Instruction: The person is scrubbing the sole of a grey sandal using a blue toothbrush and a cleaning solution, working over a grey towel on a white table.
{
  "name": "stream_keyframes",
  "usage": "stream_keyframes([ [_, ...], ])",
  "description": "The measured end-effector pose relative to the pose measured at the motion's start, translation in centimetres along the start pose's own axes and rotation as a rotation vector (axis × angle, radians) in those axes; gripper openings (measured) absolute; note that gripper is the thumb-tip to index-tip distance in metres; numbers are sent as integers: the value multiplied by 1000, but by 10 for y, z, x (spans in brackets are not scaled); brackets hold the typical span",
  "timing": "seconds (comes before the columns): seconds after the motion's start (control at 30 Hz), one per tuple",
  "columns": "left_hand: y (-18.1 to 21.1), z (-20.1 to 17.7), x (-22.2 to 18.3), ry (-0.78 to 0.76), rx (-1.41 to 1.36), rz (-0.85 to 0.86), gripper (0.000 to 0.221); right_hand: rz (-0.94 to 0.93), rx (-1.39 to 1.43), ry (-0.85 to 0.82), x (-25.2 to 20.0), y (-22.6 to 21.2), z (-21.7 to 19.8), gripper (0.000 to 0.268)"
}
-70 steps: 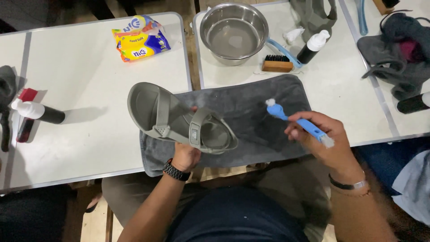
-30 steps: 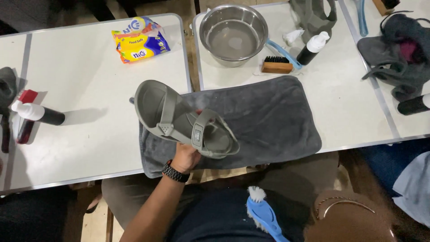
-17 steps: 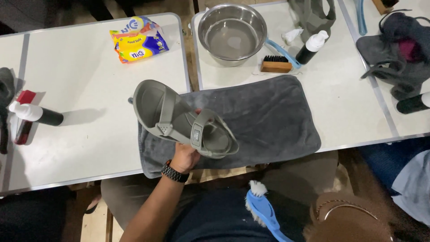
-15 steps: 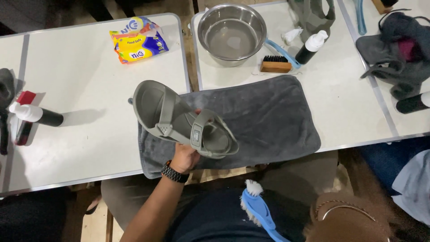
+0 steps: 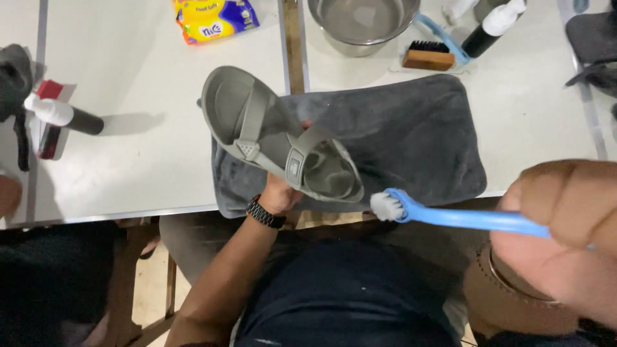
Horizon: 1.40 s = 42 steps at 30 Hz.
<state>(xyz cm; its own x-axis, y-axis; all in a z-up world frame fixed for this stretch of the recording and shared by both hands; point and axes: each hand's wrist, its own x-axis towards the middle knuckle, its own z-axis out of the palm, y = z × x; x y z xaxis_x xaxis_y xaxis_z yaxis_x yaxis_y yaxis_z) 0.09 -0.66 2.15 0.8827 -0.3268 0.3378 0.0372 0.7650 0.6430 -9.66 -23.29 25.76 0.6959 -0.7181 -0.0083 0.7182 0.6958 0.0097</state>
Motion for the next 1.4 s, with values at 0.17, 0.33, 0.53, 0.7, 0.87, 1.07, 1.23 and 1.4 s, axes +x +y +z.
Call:
stream_keyframes([
  [0.17,1,14,4,16,22,15,75,-198,75,-222,14,5,-25,77],
  [0.33,2,25,1,7,17,1,76,76,-973,-976,-4,4,-53,39],
  [0.53,-3,34,-6,-37,-64,-58,78,309,-847,-1134,8,52,-94,28],
  [0.7,-12,39,-4,-46,22,39,64,49,-1003,-848,15,79,-121,21],
  [0.87,-28,42,-16,-27,147,29,63,-41,-724,-694,17,71,-115,16],
  [1.07,-19,34,-10,-76,93,9,76,27,-889,-662,14,72,-127,18],
  [1.23,-22,38,-13,-29,-39,-13,78,182,-891,-727,6,51,-120,22],
  [1.4,-25,22,-16,40,-57,-21,82,177,-1219,-859,26,17,-98,24],
])
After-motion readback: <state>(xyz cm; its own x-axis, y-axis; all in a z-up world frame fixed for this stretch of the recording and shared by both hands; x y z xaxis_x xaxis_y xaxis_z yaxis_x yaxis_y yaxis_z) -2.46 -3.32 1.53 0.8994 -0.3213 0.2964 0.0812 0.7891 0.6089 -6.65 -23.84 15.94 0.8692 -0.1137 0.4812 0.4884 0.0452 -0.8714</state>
